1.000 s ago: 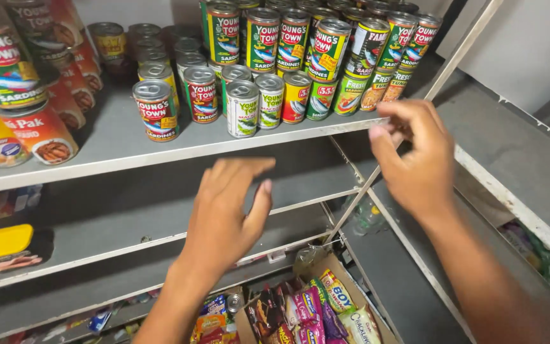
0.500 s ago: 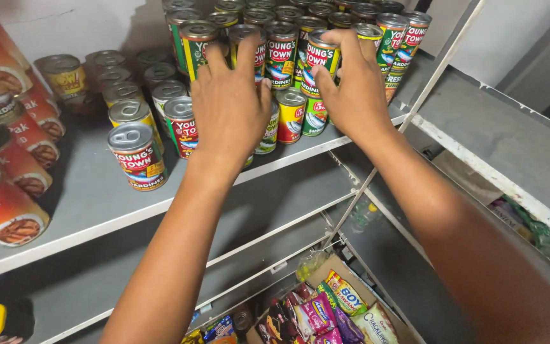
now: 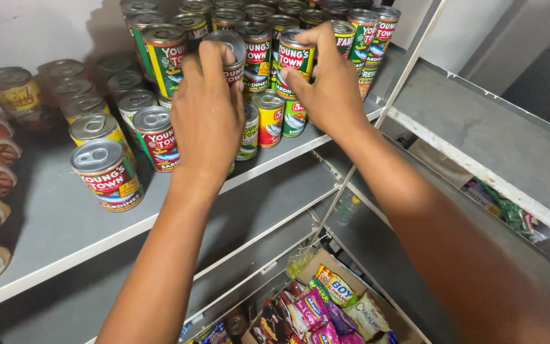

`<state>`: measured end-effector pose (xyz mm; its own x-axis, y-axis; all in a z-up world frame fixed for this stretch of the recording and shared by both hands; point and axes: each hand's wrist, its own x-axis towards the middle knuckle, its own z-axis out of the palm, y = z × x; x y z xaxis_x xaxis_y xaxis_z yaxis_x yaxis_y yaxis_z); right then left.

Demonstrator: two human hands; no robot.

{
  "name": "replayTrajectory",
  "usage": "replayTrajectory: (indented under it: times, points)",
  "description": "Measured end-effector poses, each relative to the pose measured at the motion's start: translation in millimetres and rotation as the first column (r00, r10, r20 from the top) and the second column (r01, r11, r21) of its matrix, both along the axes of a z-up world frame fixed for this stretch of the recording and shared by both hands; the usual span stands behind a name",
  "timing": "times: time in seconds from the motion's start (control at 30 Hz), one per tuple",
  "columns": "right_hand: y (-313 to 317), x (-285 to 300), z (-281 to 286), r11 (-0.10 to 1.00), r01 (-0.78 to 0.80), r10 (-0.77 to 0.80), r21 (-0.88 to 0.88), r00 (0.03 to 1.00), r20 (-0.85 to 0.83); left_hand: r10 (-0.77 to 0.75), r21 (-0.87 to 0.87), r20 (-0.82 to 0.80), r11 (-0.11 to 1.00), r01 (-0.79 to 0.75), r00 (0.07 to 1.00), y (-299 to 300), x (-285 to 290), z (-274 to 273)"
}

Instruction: Organize and stack canned goods on metal shelves in a store aisle.

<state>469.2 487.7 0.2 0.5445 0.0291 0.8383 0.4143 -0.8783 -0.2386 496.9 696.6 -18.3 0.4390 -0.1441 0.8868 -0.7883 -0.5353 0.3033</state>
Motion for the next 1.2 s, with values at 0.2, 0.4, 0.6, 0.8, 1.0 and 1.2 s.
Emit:
replayTrajectory:
  times: [0.2,0.4,0.6,0.8,1.0,1.2]
  points:
    - [6.7,-2.2,0.4,0.992,0.073,-0.051,0.106,0.98,-0.193,-0.013,-0.046,0.032,0.999,0.015,0.999,2.4,2.2,-10.3]
    - [-9.0,7.6,-9.4,0.995,-0.092,0.092,0.024,0.996,0.022,-0.051,-0.081,0.04,0.995,0.054,0.998,0.5,2.4,-13.6]
    - [-0.4,10.8,-7.8,0.998,-0.058,0.058,-0.01,0.997,0.057,-0.061,-0.1,0.12,0.992,0.073,0.991,0.8,6.5,-12.0]
    - [0.4,11.6,-24.5,0.977,-0.182,0.179,0.11,0.983,0.034,-0.008,-0.052,0.14,0.999,0.015,0.99,0.8,9.4,-13.3]
    - [-7.1,-2.4,-26.4,0.921,-0.224,0.204,0.318,0.974,0.095,-0.073,0.01,0.217,0.997,0.073,0.973,1.8,0.2,-12.5]
    - [-16.0,-80.0,-1.7,0.767,-0.481,0.42,0.424,0.877,0.235,-0.005,0.045,0.386,0.999,-0.014,0.922,-5.1,-43.4,2.3]
